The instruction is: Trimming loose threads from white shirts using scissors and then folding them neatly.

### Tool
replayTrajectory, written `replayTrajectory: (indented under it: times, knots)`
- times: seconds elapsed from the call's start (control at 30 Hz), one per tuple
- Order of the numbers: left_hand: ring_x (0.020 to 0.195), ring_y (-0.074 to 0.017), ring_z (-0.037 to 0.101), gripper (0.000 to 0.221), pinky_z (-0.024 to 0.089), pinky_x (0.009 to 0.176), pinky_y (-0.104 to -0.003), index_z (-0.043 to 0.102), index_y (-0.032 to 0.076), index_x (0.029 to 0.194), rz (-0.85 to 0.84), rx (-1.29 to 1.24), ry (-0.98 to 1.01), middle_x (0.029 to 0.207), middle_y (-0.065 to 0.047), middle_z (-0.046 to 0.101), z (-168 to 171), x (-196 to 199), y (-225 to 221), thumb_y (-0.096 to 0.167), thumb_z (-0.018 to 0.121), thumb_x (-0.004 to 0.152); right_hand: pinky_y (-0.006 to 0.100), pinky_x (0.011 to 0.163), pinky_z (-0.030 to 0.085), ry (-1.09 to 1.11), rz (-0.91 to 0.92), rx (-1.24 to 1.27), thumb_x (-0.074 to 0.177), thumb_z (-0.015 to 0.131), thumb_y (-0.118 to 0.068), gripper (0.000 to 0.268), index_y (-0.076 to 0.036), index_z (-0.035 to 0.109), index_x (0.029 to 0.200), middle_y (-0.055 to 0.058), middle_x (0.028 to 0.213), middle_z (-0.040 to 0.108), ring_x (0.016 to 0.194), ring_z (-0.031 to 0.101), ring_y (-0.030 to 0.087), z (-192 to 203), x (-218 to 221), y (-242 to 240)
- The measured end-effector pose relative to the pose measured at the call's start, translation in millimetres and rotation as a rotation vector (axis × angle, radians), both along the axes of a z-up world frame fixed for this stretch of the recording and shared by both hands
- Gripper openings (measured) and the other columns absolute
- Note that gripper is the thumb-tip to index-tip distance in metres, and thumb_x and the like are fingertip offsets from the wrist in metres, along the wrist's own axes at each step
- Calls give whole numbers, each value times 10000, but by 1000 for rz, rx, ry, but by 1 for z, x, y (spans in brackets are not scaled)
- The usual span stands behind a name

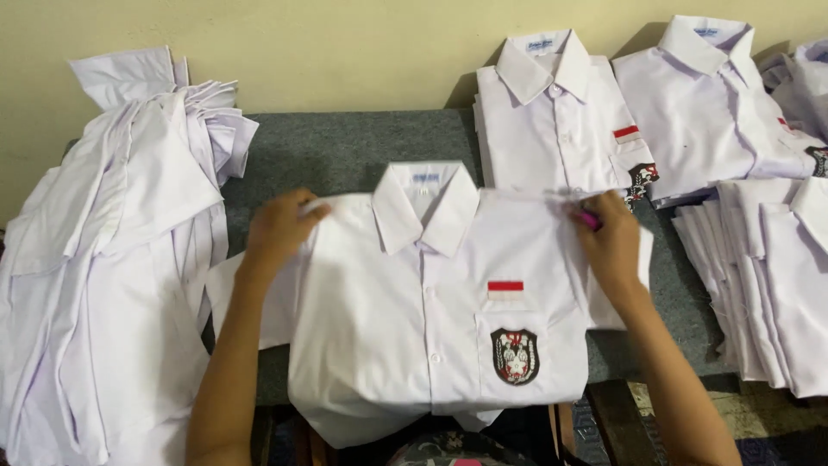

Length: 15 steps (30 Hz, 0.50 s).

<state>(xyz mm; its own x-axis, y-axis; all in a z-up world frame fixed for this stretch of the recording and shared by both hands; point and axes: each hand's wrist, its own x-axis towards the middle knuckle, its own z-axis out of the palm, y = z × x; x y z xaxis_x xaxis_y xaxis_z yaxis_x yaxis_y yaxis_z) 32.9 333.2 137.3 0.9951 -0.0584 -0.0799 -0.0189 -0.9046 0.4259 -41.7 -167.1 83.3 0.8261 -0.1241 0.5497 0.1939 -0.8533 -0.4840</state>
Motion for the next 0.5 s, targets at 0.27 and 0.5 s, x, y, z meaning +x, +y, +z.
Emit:
replayTrajectory:
  times: [0.27,0.5]
  knots:
    - [927,-315,704,349,544,821,-426,694,177,993,18,-71,-647,935,-51,686,9,42,14,512,777,944,463,717,528,-223,-46,-120,1064,860,-340,430,-13,604,952,118,939,539,799,648,421,55,63,-3]
    - [913,-290,712,288,565,771,-474,678,260,957,115,-1,-545,926,39,652,-41,91,1,535,755,915,522,693,570,-47,-182,-230,961,892,-397,321,-118,734,978,32,946,596,771,697,395,28,121,-12]
